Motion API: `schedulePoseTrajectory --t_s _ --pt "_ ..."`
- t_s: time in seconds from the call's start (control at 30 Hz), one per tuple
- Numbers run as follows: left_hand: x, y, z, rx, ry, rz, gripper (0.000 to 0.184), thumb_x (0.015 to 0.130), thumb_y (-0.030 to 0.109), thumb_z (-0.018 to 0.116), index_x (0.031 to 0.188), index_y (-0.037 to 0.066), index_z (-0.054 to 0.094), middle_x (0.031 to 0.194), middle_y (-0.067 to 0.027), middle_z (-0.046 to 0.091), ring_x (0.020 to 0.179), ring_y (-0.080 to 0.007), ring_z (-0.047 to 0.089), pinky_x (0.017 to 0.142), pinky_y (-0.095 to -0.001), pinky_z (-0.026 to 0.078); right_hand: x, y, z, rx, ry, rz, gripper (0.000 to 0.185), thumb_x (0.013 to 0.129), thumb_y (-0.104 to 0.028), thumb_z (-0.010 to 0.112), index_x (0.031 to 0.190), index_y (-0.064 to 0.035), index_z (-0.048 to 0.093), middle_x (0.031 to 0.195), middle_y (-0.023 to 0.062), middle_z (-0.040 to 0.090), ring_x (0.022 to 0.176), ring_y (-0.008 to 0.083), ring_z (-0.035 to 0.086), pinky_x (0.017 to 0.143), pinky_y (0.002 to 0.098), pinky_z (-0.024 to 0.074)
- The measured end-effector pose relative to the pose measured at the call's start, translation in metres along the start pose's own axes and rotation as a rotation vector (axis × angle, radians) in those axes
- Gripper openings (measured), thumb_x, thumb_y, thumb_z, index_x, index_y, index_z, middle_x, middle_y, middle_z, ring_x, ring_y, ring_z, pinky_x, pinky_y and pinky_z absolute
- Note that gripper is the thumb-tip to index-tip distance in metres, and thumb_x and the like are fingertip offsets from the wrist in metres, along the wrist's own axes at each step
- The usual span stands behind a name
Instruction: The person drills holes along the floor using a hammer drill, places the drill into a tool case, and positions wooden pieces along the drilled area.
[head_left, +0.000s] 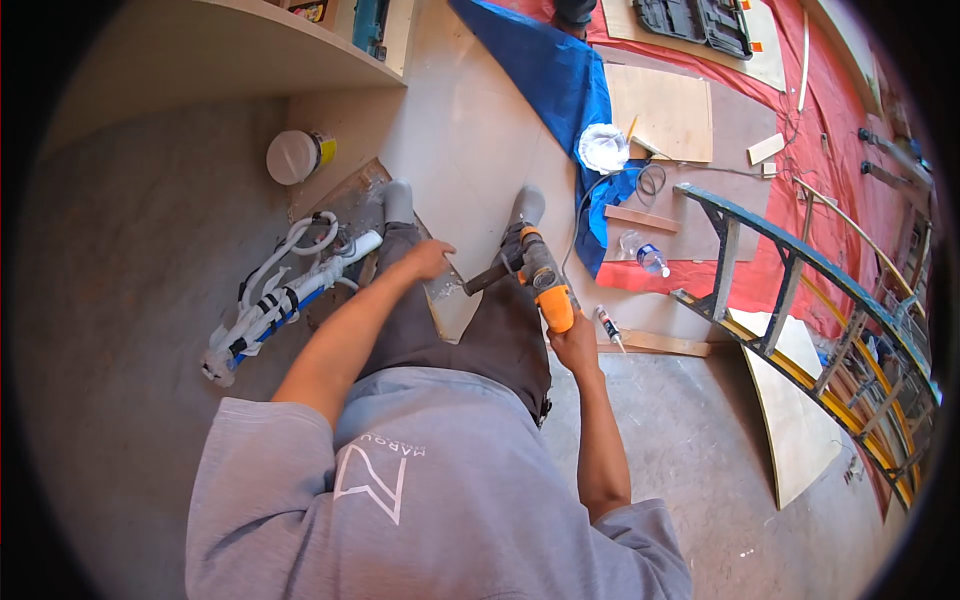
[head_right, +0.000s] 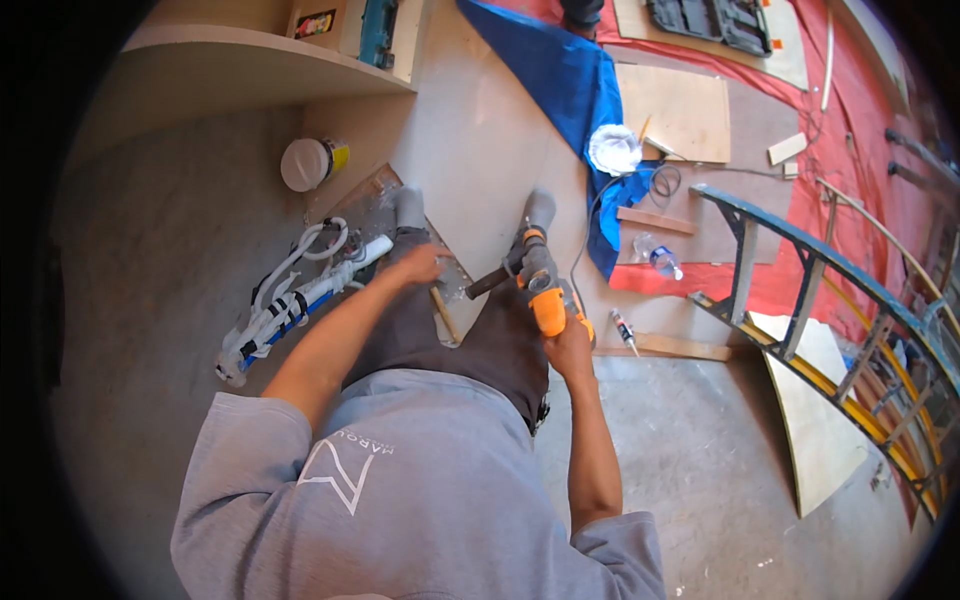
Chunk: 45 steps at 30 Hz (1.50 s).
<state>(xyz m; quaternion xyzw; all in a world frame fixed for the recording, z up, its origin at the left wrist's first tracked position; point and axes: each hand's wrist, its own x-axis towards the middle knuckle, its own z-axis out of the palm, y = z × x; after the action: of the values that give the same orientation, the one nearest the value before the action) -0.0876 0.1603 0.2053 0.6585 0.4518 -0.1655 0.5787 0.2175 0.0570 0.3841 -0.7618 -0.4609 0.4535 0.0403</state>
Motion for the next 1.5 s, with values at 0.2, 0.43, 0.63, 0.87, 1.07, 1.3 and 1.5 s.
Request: schedulePoseTrajectory --t_s 0.2,0.43,0.63,0.87,1.07,1.3,1.5 --pt "0.028 0.016 0.075 0.138 -0.074 0.018 0.032 0.079 0.023 0.058 0.103 0.004 0.067 0.100 -0.0208 0.067 0.094 -0.0351 0.064 0.083 -0.0434 0.051 -0.003 -0.013 -0.001 -0.070 -0.109 0.007 0.028 0.073 -0.008 0.062 0.100 -0.0006 0.059 0.088 0.0255 0.064 0.087 0.0439 0.061 0.076 0.0481 0.0489" --pt "0.036 0.014 0.077 0.069 -0.117 0.013 0.039 0.074 0.025 0.056 0.106 0.006 0.068 0.109 -0.0199 0.065 0.101 -0.0361 0.062 0.093 -0.0399 0.048 0.009 -0.012 -0.004 -0.081 -0.133 -0.053 0.031 0.075 -0.015 0.061 0.103 -0.0021 0.061 0.092 0.0266 0.064 0.090 0.0434 0.061 0.079 0.0489 0.0491" --pt "0.046 -0.037 0.034 0.105 0.087 -0.020 0.036 0.078 0.027 0.057 0.107 0.008 0.068 0.113 -0.0179 0.064 0.103 -0.0362 0.061 0.094 -0.0410 0.048 0.014 -0.013 -0.003 -0.118 -0.151 -0.042 0.030 0.075 -0.015 0.062 0.102 -0.0026 0.061 0.092 0.0253 0.065 0.089 0.0426 0.061 0.078 0.0488 0.0493" --pt "-0.024 -0.077 -0.027 -0.280 0.306 -0.310 0.034 0.081 0.022 0.058 0.108 0.003 0.065 0.095 -0.0198 0.068 0.093 -0.0358 0.065 0.083 -0.0420 0.050 0.020 -0.021 -0.010 -0.019 -0.080 -0.093 0.031 0.073 -0.009 0.062 0.104 -0.0040 0.061 0.089 0.0234 0.065 0.087 0.0425 0.061 0.077 0.0486 0.0485" --pt "-0.058 -0.108 -0.118 0.022 0.488 0.058 0.032 0.080 0.017 0.059 0.105 -0.002 0.062 0.088 -0.0232 0.066 0.080 -0.0409 0.064 0.075 -0.0410 0.051 0.019 0.009 -0.003 -0.035 0.086 -0.164 0.048 0.072 -0.014 0.067 0.116 0.0001 0.055 0.101 0.0256 0.061 0.097 0.0425 0.057 0.082 0.0499 0.0467" --pt "-0.119 0.087 -0.330 0.582 0.980 0.787 0.025 0.082 0.003 0.065 0.107 0.007 0.065 0.091 -0.0118 0.064 0.083 -0.0258 0.063 0.072 -0.0370 0.051 -0.031 -0.060 -0.028 0.144 0.291 0.028 0.033 0.075 -0.007 0.065 0.107 0.0008 0.061 0.093 0.0192 0.067 0.090 0.0319 0.066 0.079 0.0360 0.0500" --pt "-0.180 0.142 -0.412 0.944 1.073 1.029 0.028 0.086 0.004 0.065 0.113 0.009 0.066 0.094 -0.0065 0.068 0.083 -0.0205 0.065 0.075 -0.0324 0.053 -0.060 -0.093 -0.033 0.361 0.382 0.130 0.035 0.075 -0.008 0.067 0.109 0.0016 0.061 0.095 0.0146 0.068 0.089 0.0251 0.066 0.081 0.0339 0.0492"
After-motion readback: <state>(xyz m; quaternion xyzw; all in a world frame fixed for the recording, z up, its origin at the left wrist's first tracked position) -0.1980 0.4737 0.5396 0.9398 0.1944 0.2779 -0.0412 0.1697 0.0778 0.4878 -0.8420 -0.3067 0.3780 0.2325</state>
